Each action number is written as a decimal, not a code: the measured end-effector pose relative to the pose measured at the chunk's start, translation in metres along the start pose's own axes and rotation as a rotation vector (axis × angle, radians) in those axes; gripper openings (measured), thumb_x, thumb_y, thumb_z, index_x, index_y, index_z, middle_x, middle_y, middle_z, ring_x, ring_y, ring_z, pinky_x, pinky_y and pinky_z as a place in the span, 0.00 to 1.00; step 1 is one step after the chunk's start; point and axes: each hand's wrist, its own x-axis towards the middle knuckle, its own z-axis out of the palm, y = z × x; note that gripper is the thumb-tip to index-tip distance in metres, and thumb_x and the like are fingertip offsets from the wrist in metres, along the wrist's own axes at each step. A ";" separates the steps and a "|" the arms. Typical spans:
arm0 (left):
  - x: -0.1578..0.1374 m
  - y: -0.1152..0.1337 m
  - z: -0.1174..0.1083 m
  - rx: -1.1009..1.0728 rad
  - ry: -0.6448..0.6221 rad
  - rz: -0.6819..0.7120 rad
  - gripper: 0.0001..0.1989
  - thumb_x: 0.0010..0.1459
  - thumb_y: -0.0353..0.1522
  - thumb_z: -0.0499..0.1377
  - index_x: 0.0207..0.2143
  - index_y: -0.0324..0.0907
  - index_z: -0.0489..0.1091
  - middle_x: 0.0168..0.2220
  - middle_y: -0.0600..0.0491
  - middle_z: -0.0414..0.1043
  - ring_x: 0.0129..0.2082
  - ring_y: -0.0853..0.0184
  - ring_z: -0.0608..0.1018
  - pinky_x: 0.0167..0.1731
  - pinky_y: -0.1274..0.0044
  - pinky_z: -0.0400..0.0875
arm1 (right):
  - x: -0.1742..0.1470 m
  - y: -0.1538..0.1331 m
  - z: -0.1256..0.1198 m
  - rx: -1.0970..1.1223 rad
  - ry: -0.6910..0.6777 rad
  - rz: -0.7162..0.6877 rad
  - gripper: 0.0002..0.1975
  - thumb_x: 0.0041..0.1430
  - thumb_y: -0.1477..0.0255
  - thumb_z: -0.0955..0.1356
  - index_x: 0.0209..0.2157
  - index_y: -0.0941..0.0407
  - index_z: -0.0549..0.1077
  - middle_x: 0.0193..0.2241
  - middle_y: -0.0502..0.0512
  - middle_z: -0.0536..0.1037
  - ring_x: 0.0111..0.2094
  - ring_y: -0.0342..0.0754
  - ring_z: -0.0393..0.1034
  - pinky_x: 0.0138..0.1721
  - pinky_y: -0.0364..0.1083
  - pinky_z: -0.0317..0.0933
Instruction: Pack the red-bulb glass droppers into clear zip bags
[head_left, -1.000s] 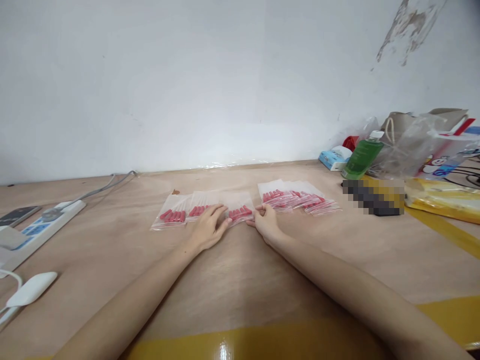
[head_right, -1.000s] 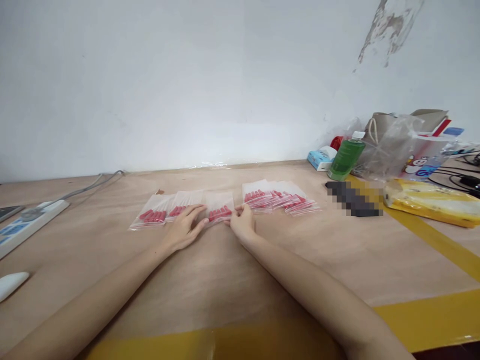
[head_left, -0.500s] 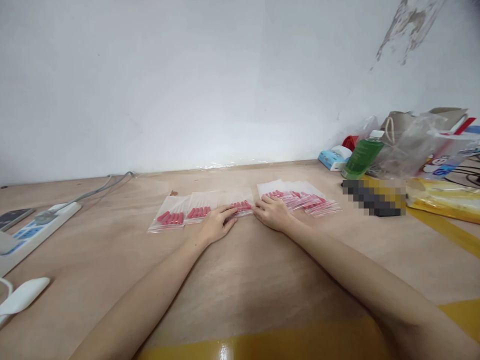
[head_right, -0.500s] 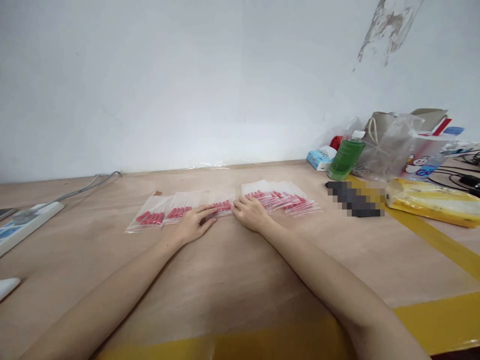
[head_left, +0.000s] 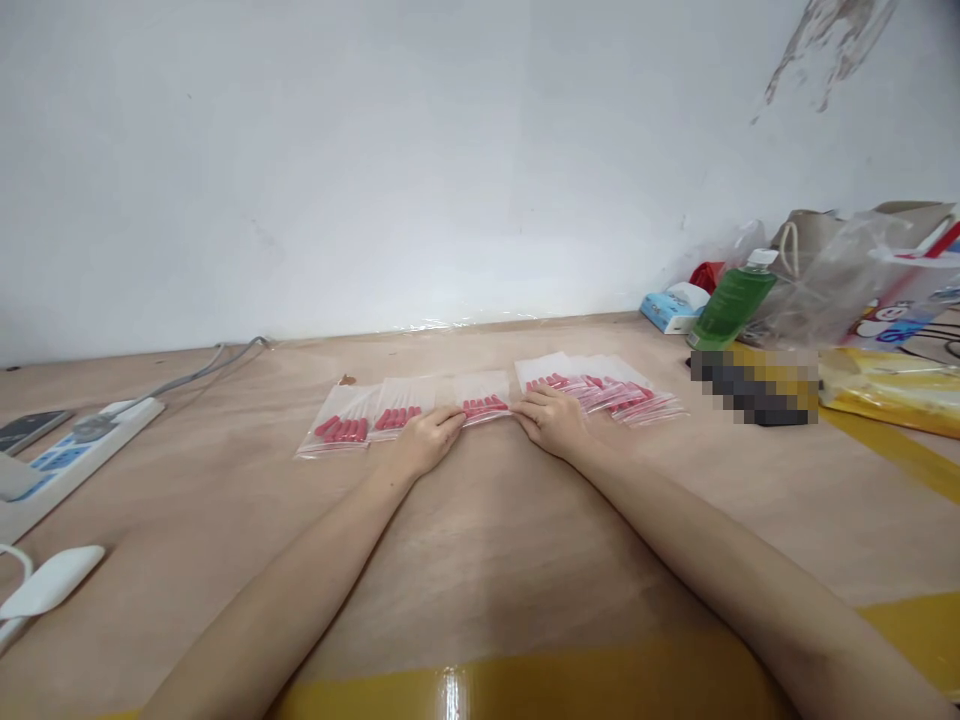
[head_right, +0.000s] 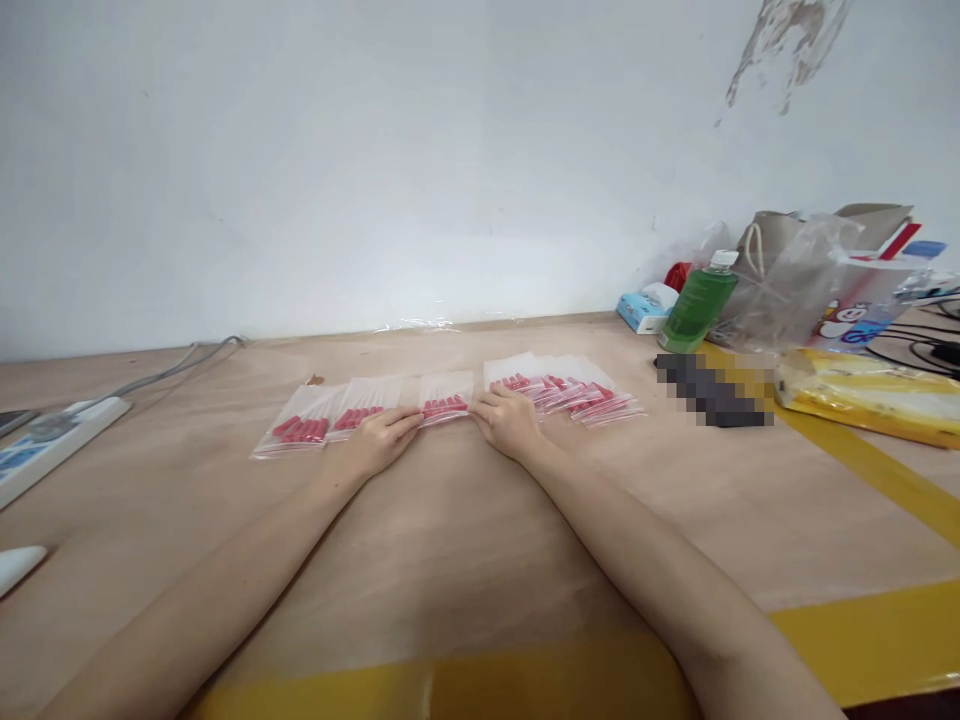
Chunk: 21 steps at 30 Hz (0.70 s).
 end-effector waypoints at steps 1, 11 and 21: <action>0.000 -0.001 0.000 0.005 0.002 0.009 0.12 0.61 0.28 0.49 0.37 0.40 0.72 0.37 0.48 0.75 0.34 0.67 0.78 0.32 0.77 0.74 | 0.000 0.001 -0.001 -0.009 0.011 -0.012 0.10 0.58 0.72 0.62 0.30 0.54 0.76 0.25 0.51 0.75 0.31 0.44 0.62 0.30 0.42 0.52; 0.004 0.001 -0.008 0.009 0.023 0.132 0.08 0.59 0.26 0.53 0.32 0.39 0.72 0.35 0.50 0.76 0.31 0.67 0.77 0.30 0.77 0.71 | -0.003 0.007 -0.002 -0.216 0.004 -0.221 0.12 0.59 0.78 0.60 0.27 0.57 0.72 0.24 0.53 0.72 0.32 0.44 0.59 0.30 0.44 0.48; 0.008 0.006 -0.010 0.042 0.059 0.121 0.09 0.59 0.26 0.52 0.30 0.40 0.71 0.34 0.52 0.75 0.31 0.68 0.77 0.31 0.77 0.72 | -0.001 0.004 -0.006 -0.225 0.044 -0.242 0.11 0.58 0.76 0.61 0.26 0.58 0.71 0.25 0.54 0.72 0.32 0.45 0.58 0.30 0.45 0.46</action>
